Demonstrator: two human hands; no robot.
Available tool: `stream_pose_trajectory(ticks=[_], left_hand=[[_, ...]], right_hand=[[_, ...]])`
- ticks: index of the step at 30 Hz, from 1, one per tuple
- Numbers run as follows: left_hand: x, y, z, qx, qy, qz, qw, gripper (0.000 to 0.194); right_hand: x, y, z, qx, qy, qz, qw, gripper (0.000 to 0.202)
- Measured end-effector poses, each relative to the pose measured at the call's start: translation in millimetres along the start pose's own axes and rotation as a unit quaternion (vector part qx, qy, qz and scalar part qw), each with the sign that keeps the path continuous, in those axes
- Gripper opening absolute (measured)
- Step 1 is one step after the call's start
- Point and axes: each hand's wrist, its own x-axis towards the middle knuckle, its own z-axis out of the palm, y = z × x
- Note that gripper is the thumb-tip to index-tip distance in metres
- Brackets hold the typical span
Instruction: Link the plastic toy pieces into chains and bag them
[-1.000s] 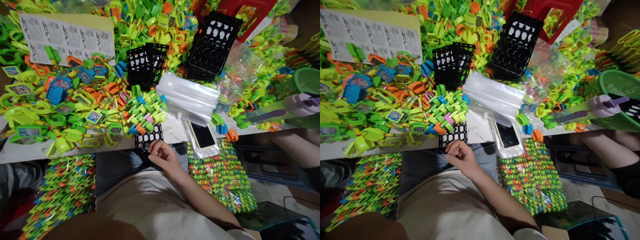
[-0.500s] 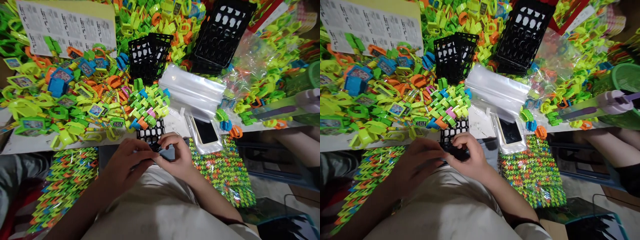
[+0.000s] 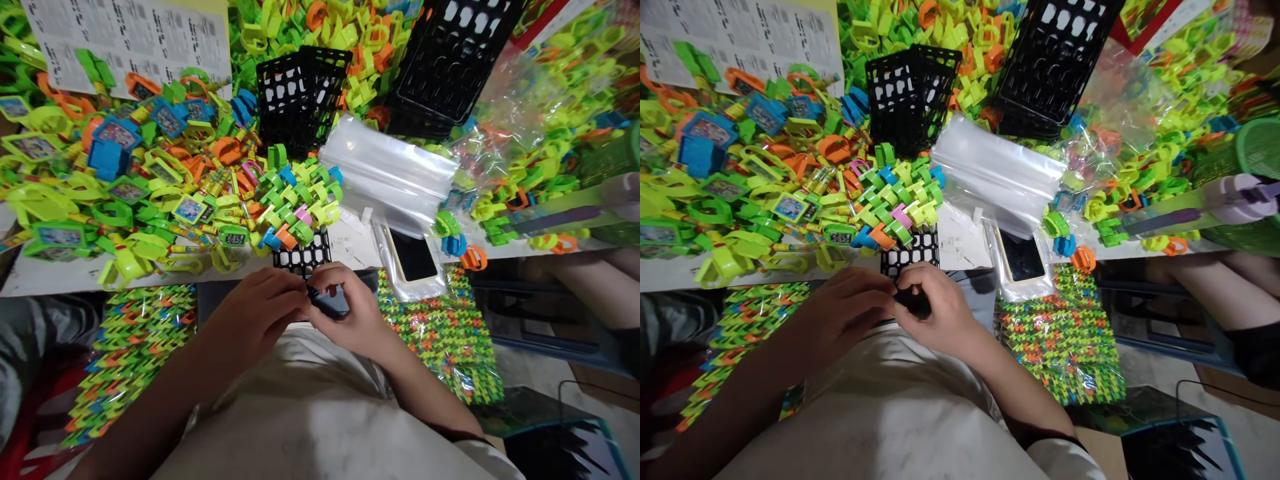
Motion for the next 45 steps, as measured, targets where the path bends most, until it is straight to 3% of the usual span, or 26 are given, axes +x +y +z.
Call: stream_pose_trajectory(ticks=[4,9,13,19,29,39,45], left_hand=[[0.7,-0.3,3.4,0.007,-0.013,-0.003,1.000,0.011],[-2.7,5.3,7.9,-0.007,0.037,-0.017,0.999,0.009],[-9.0,8.2,10.0,0.013,0.055,0.007,0.998,0.019],[-8.9,9.1,9.0,0.054,0.032,0.026,0.998,0.011],[2.5,12.2,9.0,0.091,-0.038,0.010,0.995,0.016],[-2.7,14.6,8.7,0.052,-0.043,0.011,0.998,0.019],[-13.9,12.1,5.4,-0.063,0.008,-0.043,0.997,0.015]], right_hand=[[-0.7,0.5,-1.6,-0.016,-0.013,0.016,1.000,0.024],[-0.8,-1.9,-4.7,0.032,0.005,0.055,0.998,0.026],[-1.2,-4.3,-4.7,0.065,0.011,0.070,0.995,0.024],[-2.3,-5.8,-3.5,0.063,-0.015,0.089,0.994,0.022],[-4.6,-4.7,-3.2,0.038,-0.056,0.120,0.990,0.018],[-5.8,-2.5,-0.2,0.062,-0.068,0.132,0.987,0.028],[-4.9,-6.0,-0.3,0.082,-0.067,0.140,0.984,0.028]])
